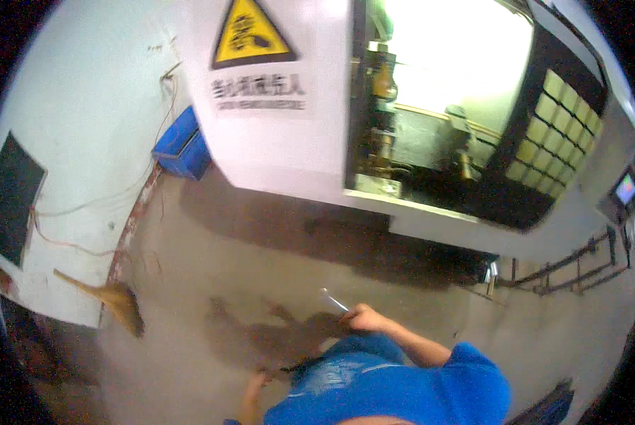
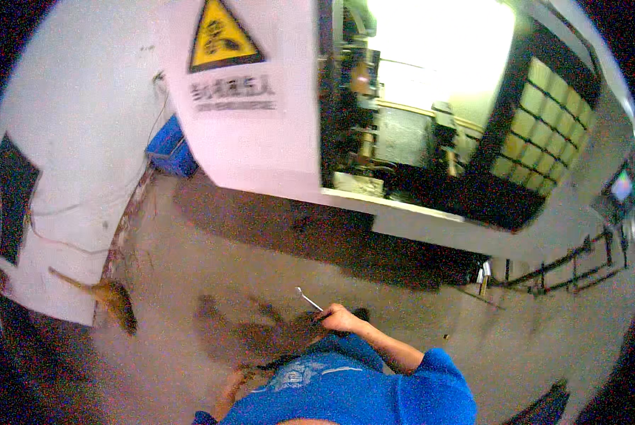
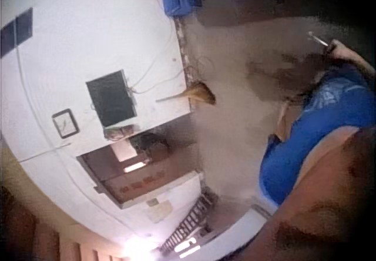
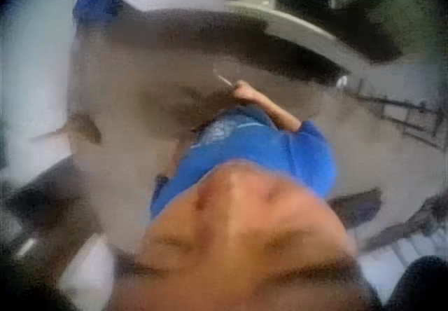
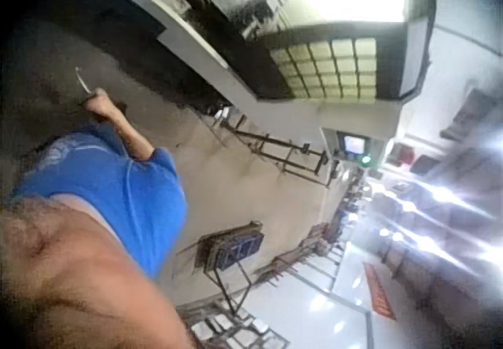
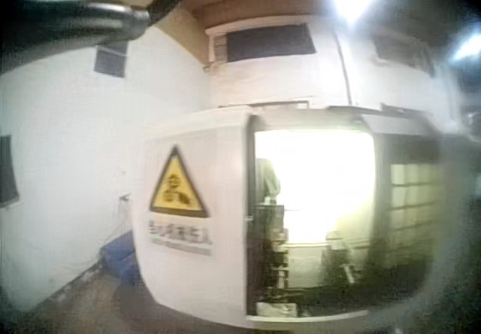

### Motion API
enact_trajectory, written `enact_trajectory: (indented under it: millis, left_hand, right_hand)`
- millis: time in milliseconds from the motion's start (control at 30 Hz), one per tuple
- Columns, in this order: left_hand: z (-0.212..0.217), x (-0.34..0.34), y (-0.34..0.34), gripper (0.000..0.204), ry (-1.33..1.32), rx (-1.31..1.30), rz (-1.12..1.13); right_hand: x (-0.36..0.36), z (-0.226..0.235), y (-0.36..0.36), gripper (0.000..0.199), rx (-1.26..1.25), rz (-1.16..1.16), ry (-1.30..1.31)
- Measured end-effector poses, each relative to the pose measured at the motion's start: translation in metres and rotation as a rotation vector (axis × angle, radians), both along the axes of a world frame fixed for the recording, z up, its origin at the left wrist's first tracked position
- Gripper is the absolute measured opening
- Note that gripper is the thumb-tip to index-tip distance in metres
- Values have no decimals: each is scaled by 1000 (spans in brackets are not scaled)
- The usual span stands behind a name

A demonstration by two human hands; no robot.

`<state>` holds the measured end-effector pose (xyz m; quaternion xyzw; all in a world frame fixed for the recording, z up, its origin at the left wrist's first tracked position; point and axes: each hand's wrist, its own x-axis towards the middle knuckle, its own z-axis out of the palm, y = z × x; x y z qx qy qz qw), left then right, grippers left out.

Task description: The person opens a machine enclosure and uses a wrench to tighten bolts on the internal motor assembly. They repeatedly adjust the tool and apply force to secure the components before closing the machine door.

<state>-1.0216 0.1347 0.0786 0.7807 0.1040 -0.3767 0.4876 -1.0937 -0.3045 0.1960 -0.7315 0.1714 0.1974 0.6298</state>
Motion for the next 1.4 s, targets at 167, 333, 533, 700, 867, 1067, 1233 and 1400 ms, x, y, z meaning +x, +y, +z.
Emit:
enact_trajectory:
  millis: [167, 333, 533, 700, 867, 1067, 1233, 1400]
  left_hand:
    - [-4, 124, 6, 30, -114, 50, 160]
    - [64, 247, -14, 29, -376, -11, 251]
    - [28, 308, 40, 37, 141, -27, 369]
    - [-21, 346, 24, 39, 370, -73, 475]
    - [-52, 495, 3, 42, 406, -120, 391]
    - [-49, 725, 35, 46, 404, -171, 217]
    - [-18, 946, -22, 50, 382, -370, 103]
    - [102, 1076, -234, 39, -301, -312, -510]
  right_hand:
    - [94, 10, 33, 30, -113, 168, -39]
    - [224, -30, 52, 31, -101, 332, -111]
    - [397, -1, 90, 30, -151, 481, 60]
    - [546, 58, 113, 32, -156, 658, 178]
    - [644, 1, 119, 31, -225, 427, 20]
    - [736, 2, 118, 31, -133, 15, 67]
    - [800, 59, 93, 32, -156, -187, 265]
    - [860, 37, 40, 33, -205, -88, 267]
